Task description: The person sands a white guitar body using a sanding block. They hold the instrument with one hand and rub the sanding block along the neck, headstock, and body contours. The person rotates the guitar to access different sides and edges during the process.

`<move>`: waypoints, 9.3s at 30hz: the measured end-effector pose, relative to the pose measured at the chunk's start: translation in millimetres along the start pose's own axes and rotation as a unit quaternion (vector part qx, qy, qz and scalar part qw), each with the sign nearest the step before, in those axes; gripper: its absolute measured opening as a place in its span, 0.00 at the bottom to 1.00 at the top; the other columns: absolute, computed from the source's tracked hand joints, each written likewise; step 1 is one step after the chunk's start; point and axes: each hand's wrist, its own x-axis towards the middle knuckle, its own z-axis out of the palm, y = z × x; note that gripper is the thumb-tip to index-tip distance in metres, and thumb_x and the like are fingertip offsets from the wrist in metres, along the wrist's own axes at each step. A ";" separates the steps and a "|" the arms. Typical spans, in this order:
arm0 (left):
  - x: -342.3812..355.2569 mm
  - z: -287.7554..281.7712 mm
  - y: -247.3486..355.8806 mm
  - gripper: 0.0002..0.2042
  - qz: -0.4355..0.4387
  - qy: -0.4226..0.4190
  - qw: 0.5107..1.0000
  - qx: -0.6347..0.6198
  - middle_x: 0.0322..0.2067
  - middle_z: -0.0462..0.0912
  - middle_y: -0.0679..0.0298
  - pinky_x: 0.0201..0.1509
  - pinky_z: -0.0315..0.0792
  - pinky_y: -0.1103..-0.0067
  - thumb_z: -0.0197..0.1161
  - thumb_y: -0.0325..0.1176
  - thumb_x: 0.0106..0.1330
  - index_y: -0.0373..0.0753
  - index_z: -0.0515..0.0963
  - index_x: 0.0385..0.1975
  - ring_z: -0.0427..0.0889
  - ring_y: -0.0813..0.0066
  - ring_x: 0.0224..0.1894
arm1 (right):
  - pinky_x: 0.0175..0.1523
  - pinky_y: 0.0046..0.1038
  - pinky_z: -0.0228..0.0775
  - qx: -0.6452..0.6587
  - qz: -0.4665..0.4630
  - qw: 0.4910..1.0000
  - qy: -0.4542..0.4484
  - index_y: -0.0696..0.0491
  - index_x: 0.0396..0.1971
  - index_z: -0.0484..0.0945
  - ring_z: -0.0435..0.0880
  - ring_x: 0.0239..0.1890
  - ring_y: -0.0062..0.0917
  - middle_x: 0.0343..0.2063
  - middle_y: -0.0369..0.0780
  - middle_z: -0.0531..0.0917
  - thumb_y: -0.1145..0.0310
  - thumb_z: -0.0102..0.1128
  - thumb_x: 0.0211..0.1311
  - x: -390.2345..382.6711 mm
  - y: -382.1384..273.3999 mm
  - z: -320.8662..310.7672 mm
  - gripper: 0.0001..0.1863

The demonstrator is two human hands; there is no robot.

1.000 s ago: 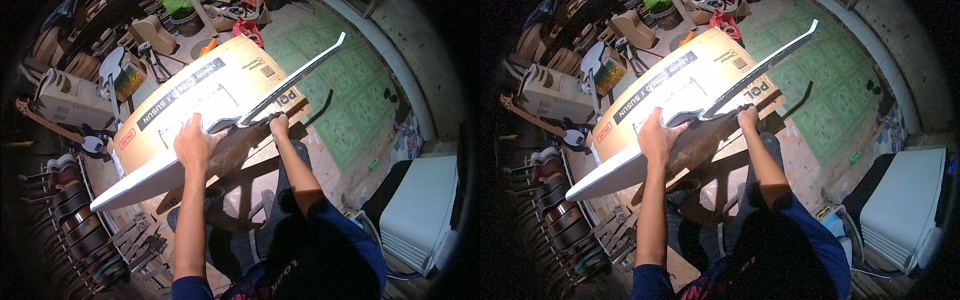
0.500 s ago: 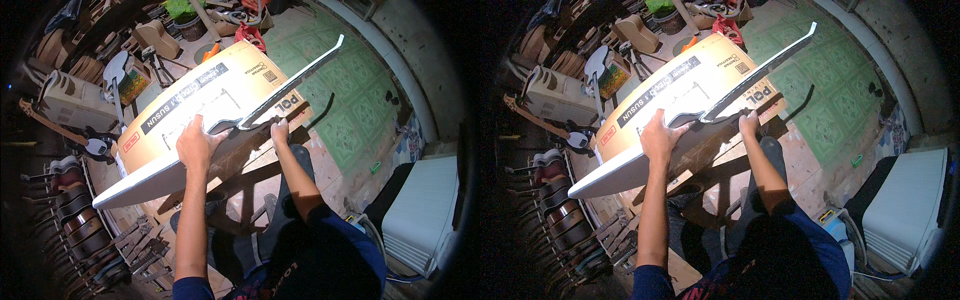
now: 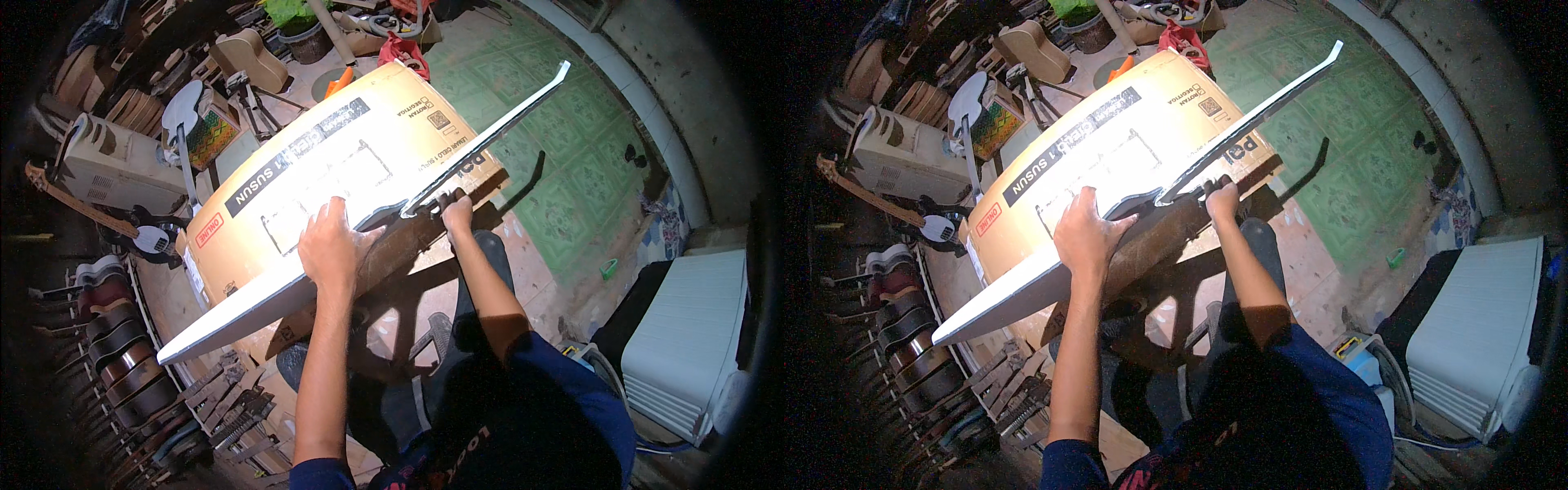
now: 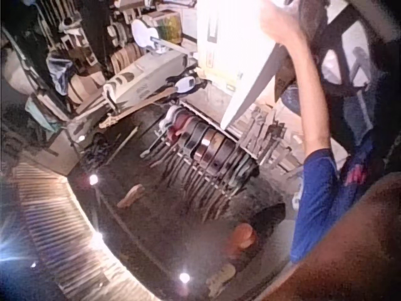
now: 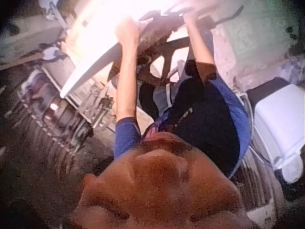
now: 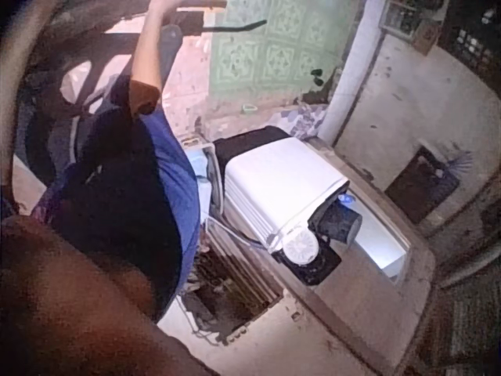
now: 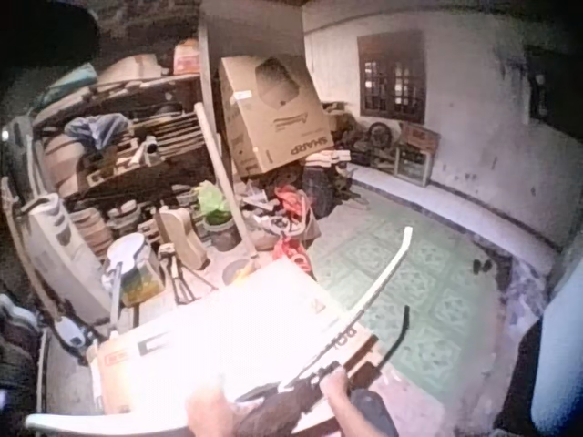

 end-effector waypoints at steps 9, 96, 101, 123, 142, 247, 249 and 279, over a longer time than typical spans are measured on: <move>-8.7 1.3 1.0 0.28 0.007 0.003 1.000 0.017 0.26 0.79 0.60 0.32 0.72 0.68 0.82 0.43 0.33 0.39 0.73 0.30 0.80 0.60 0.30 | 0.25 0.28 0.60 -0.058 -0.037 0.998 -0.003 0.57 0.20 0.72 0.70 0.21 0.19 0.18 0.34 0.75 0.76 0.63 0.57 -9.2 -13.3 -3.9 0.09; 5.3 -0.6 -1.7 0.27 -0.011 -0.001 1.000 0.005 0.27 0.80 0.59 0.33 0.74 0.68 0.81 0.46 0.36 0.39 0.73 0.30 0.81 0.58 0.31 | 0.41 0.40 0.73 -0.415 -0.245 0.875 -0.042 0.57 0.32 0.78 0.82 0.36 0.46 0.29 0.49 0.82 0.72 0.62 0.52 -36.8 -57.0 -36.4 0.08; 10.0 -0.8 -3.9 0.27 -0.012 -0.007 1.000 0.006 0.26 0.80 0.59 0.32 0.74 0.67 0.81 0.47 0.37 0.39 0.72 0.29 0.81 0.58 0.31 | 0.44 0.42 0.72 -0.362 -0.188 0.910 -0.077 0.55 0.36 0.77 0.81 0.41 0.48 0.34 0.50 0.82 0.69 0.64 0.55 -46.1 -81.2 -36.8 0.10; 8.7 0.2 -12.2 0.29 -0.019 -0.003 1.000 0.008 0.25 0.81 0.56 0.32 0.74 0.67 0.82 0.47 0.37 0.38 0.74 0.33 0.82 0.55 0.30 | 0.45 0.44 0.72 -0.433 -0.260 0.863 -0.028 0.57 0.34 0.75 0.80 0.39 0.48 0.32 0.51 0.79 0.73 0.62 0.53 -38.1 -49.8 24.8 0.09; 19.1 1.3 1.8 0.28 -0.028 -0.032 0.999 -0.021 0.28 0.83 0.56 0.35 0.75 0.67 0.81 0.47 0.38 0.39 0.77 0.37 0.83 0.56 0.32 | 0.51 0.41 0.70 -0.363 -0.170 0.916 -0.021 0.57 0.32 0.76 0.77 0.46 0.42 0.37 0.48 0.77 0.75 0.58 0.55 -9.4 -30.4 18.2 0.05; 14.7 -8.0 7.7 0.28 -0.031 -0.033 0.999 0.002 0.27 0.81 0.57 0.33 0.74 0.67 0.81 0.48 0.38 0.38 0.75 0.33 0.82 0.56 0.32 | 0.27 0.24 0.63 0.073 -0.107 0.960 0.246 0.54 0.26 0.69 0.67 0.24 0.16 0.22 0.31 0.71 0.76 0.55 0.58 -29.8 7.7 11.0 0.04; 13.2 -6.8 1.7 0.28 -0.038 -0.034 0.999 0.009 0.27 0.81 0.58 0.34 0.74 0.67 0.81 0.48 0.38 0.38 0.75 0.33 0.82 0.57 0.32 | 0.30 0.26 0.64 0.087 -0.075 0.981 0.155 0.55 0.24 0.71 0.69 0.25 0.18 0.21 0.33 0.72 0.72 0.60 0.61 -35.5 -12.0 5.8 0.09; 5.7 -0.1 6.1 0.28 0.010 -0.005 1.000 -0.002 0.24 0.79 0.56 0.31 0.73 0.67 0.82 0.46 0.35 0.37 0.73 0.31 0.81 0.55 0.29 | 0.30 0.28 0.62 0.054 0.081 0.995 0.024 0.53 0.21 0.67 0.65 0.24 0.19 0.20 0.31 0.67 0.75 0.66 0.58 6.8 -15.2 -0.7 0.14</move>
